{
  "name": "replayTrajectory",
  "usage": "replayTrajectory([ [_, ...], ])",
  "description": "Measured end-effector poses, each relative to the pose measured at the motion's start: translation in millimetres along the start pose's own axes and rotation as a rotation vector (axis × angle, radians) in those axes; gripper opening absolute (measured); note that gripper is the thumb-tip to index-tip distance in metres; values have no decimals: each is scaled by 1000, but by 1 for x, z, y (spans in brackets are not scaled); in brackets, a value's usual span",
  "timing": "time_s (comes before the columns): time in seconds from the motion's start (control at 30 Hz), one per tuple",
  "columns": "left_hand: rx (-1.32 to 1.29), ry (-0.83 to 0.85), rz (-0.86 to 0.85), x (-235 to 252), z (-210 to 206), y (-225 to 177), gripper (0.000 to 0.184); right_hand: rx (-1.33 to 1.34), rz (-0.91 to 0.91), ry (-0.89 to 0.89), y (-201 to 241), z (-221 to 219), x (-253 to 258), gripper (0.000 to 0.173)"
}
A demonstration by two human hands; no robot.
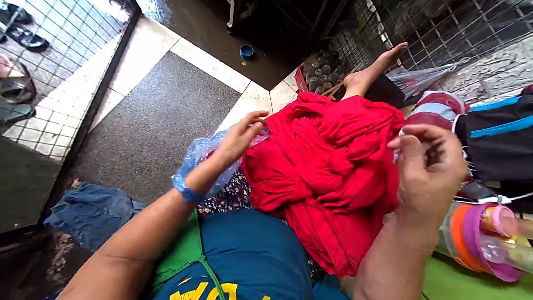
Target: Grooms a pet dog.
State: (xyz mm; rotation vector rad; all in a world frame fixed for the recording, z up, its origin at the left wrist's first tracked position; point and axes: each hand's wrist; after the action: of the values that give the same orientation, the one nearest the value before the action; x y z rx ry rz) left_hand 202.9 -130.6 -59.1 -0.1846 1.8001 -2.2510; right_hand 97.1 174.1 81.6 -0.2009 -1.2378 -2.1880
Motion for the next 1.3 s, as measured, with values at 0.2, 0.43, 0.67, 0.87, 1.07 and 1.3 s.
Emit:
replayTrajectory([
  [0.2,129,180,169,-31,23,8,33,-327,118,412,20,-57,86,28],
  [0.43,144,365,117,-35,-1,5,25,-597,-308,700,-49,-113,112,54],
  [0.67,-369,207,402,-28,0,-2,39,-636,-329,633,-49,-108,109,29],
  [0.87,-390,224,402,-31,0,-4,42,-146,-310,406,-55,-92,102,23],
  [1.07,14,216,355,-21,-6,-1,30,558,-468,260,-61,-77,91,20],
  [1.3,65,132,156,18,-25,-21,34,622,-495,247,-63,-77,91,21],
])
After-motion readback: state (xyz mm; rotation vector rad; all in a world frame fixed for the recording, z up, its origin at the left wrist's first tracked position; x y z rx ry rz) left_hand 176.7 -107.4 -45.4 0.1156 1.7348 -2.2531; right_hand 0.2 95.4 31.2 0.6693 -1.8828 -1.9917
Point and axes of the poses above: each hand's wrist, its own x-axis towards the middle knuckle, its own z-axis out of the back of the hand, y = z × x, and after that the axes turned 6 degrees about x, right-handed
